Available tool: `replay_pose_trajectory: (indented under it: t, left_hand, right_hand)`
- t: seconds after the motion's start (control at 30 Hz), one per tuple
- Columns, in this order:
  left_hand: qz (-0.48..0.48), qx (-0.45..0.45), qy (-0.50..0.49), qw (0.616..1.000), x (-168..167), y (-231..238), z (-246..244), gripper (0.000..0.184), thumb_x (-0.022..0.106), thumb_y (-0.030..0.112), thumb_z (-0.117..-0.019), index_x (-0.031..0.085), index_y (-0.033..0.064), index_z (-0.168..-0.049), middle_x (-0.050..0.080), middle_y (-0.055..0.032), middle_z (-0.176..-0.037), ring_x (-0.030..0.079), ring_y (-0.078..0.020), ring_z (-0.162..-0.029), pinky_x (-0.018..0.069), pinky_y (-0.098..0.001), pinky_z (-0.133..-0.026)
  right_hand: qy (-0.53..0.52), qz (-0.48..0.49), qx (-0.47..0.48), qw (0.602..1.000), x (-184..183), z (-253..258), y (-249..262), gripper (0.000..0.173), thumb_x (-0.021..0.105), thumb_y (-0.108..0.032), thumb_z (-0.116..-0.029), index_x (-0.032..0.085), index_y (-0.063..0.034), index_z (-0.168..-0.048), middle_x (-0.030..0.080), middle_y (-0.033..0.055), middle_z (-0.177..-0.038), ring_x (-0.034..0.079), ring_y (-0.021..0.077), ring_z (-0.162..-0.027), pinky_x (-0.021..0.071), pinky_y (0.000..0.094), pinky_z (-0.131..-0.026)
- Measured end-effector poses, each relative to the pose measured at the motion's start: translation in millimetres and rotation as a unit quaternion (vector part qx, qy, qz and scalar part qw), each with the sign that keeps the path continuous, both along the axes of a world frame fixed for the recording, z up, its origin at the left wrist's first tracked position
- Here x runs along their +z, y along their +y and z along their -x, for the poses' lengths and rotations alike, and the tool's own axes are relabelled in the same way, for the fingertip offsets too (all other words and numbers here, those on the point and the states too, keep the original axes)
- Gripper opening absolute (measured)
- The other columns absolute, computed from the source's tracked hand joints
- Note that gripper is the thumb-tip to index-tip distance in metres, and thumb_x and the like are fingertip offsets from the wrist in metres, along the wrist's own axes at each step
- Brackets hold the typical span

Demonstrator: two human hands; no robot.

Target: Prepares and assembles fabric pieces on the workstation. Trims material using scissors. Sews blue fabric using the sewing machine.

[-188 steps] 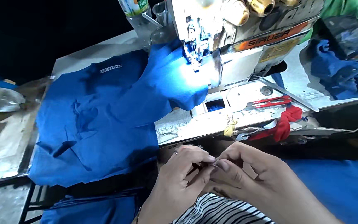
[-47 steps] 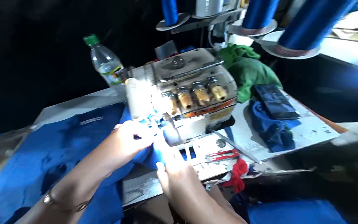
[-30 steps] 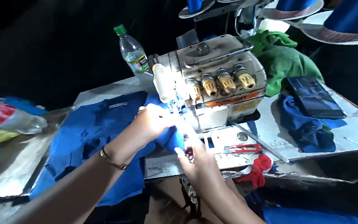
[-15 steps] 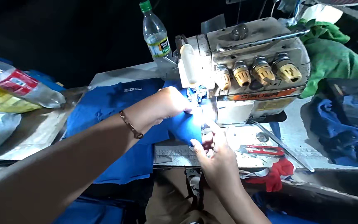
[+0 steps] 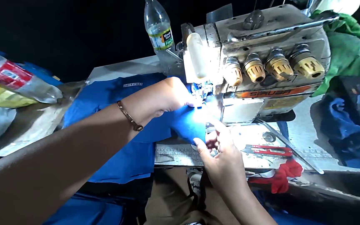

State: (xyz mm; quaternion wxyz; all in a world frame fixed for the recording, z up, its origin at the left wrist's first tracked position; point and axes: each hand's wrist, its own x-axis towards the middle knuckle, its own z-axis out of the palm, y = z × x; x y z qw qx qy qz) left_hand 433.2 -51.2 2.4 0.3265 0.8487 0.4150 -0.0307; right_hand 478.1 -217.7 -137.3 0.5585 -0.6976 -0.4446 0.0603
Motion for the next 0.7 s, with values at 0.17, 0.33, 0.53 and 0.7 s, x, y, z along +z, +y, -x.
replay_pose_trajectory:
  t: [0.17, 0.33, 0.53, 0.7]
  left_hand:
    - [-0.012, 0.017, -0.01, 1.0, -4.0, -0.6, 1.7, 0.018, 0.071, 0.018, -0.0959, 0.071, 0.0058, -0.083, 0.066, -0.0022, -0.076, 0.058, -0.0081, -0.07, 0.0444, -0.0281, -0.063]
    - [-0.148, -0.053, -0.036, 0.987, -14.5, -8.8, 11.7, 0.019, 0.068, 0.022, -0.0987, 0.076, 0.0064, -0.091, 0.069, -0.0062, -0.088, 0.063, -0.0164, -0.083, 0.0505, -0.0396, -0.077]
    - [-0.305, -0.054, -0.151, 0.939, -49.0, -18.9, 28.0, 0.017, 0.069, 0.025, -0.0959, 0.073, 0.0098, -0.103, 0.066, -0.0064, -0.105, 0.062, -0.0153, -0.098, 0.0518, -0.0314, -0.085]
    - [-0.324, -0.061, -0.161, 0.93, -54.4, -33.3, 38.6, 0.019, 0.064, 0.018, -0.0996, 0.073, 0.0082, -0.113, 0.066, -0.0081, -0.114, 0.063, -0.0161, -0.103, 0.0521, -0.0297, -0.088]
  right_hand:
    - [0.005, 0.004, 0.001, 1.0, 0.2, 0.7, 0.1, 0.051, 0.067, -0.026, -0.0929, 0.055, -0.0081, -0.139, 0.064, -0.006, -0.086, 0.06, -0.0025, -0.072, 0.0521, 0.0138, -0.066]
    - [0.017, 0.002, 0.005, 1.0, 0.7, 0.9, -0.1, 0.049, 0.068, -0.024, -0.0912, 0.056, -0.0073, -0.136, 0.063, -0.006, -0.084, 0.058, -0.0035, -0.067, 0.0519, 0.0134, -0.062]
    - [0.022, 0.016, -0.005, 1.0, 1.0, 2.4, 0.5, 0.048, 0.069, -0.025, -0.0914, 0.056, -0.0091, -0.135, 0.062, -0.0064, -0.084, 0.058, -0.0026, -0.067, 0.0513, 0.0144, -0.061]
    - [0.019, 0.021, -0.013, 1.0, -1.0, 2.6, 0.8, 0.045, 0.068, -0.03, -0.0917, 0.06, -0.0089, -0.131, 0.063, -0.0057, -0.083, 0.059, -0.002, -0.067, 0.0514, 0.0149, -0.061]
